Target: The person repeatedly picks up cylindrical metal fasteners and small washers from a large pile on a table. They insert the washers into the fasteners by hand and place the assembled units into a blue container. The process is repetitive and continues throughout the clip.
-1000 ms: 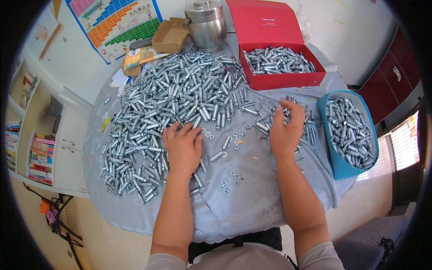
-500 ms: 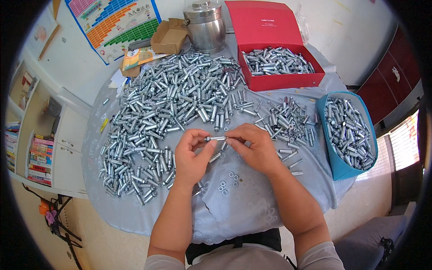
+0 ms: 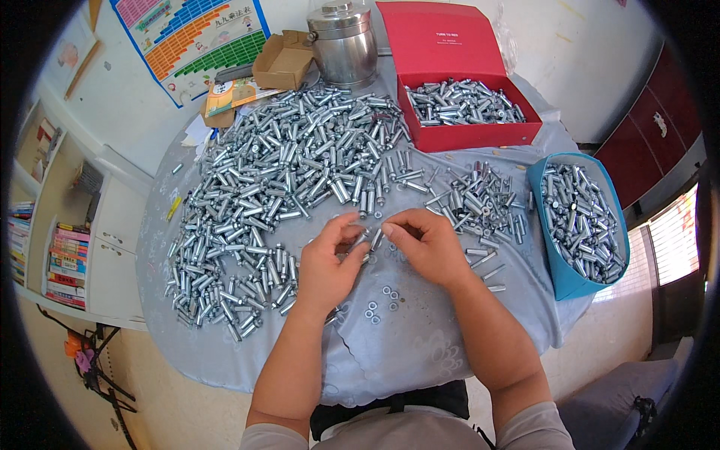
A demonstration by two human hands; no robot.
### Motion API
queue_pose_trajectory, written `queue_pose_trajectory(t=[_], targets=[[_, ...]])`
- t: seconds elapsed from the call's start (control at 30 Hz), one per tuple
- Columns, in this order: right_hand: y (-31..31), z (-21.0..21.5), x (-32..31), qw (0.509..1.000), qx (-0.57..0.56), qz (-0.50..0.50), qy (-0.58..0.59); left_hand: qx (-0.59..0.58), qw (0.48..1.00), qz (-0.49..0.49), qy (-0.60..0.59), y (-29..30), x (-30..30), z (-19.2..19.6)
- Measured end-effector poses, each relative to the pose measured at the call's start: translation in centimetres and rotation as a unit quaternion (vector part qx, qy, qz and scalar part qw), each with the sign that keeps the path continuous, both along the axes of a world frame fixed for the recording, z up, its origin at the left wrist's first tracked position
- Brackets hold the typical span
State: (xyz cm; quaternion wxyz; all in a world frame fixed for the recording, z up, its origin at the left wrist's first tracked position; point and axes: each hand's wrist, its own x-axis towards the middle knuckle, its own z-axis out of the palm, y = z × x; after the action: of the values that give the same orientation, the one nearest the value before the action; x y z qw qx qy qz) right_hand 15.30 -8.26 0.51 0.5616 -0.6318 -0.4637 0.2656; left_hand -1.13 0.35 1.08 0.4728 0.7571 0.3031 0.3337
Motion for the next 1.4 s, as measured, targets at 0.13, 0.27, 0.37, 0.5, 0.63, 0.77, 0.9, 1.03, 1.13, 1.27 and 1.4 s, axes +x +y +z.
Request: queue_pose_trajectory(t=[0.13, 0.27, 0.37, 0.5, 0.63, 0.77, 0.9, 1.03, 1.13, 1.27, 1.4], targets=[[0.1, 0.0, -0.1, 0.998, -0.017, 0.028, 0.044, 0.031, 0.998, -0.020, 0.045, -0.5, -0.1, 0.7], [-0.1, 0.8, -0.1, 0.997, -0.050, 0.053, 0.020, 0.054, 0.997, -0.016, 0.046, -0.4, -0.2, 0.6], [-0.1, 0.0, 0.1, 0.995, -0.043, 0.060, 0.074, 0.030, 0.998, -0.017, 0.044, -0.3, 0.1, 0.5], [0.0, 1.0, 0.6, 0.981, -0.085, 0.039, 0.168, -0.062, 0.998, -0.025, -0.004, 0.3, -0.1, -0.7], [0.0, 1.1, 0.8, 0.974, -0.109, 0.057, 0.189, -0.160, 0.984, -0.036, -0.067, 0.6, -0.2, -1.0], [-0.1, 0.9, 0.8, 0.977, -0.116, 0.077, 0.163, -0.190, 0.977, -0.031, -0.096, 0.5, -0.2, -0.4], [-0.1, 0.5, 0.4, 0.974, -0.048, 0.091, 0.202, -0.210, 0.972, -0.022, -0.107, 0.6, -0.3, -0.2], [-0.1, 0.6, 0.0, 0.972, 0.000, 0.089, 0.218, -0.205, 0.970, -0.027, -0.126, 0.7, -0.3, -0.3], [-0.1, 0.6, 0.5, 0.972, -0.063, 0.093, 0.209, -0.209, 0.969, -0.024, -0.132, 0.5, -0.2, -0.1], [0.0, -0.2, 0.2, 0.979, 0.021, 0.071, 0.190, -0.228, 0.965, -0.018, -0.129, 0.5, -0.2, 0.0], [0.0, 0.5, 0.3, 0.970, -0.064, 0.084, 0.218, -0.219, 0.966, -0.012, -0.137, 0.4, -0.3, -0.1]])
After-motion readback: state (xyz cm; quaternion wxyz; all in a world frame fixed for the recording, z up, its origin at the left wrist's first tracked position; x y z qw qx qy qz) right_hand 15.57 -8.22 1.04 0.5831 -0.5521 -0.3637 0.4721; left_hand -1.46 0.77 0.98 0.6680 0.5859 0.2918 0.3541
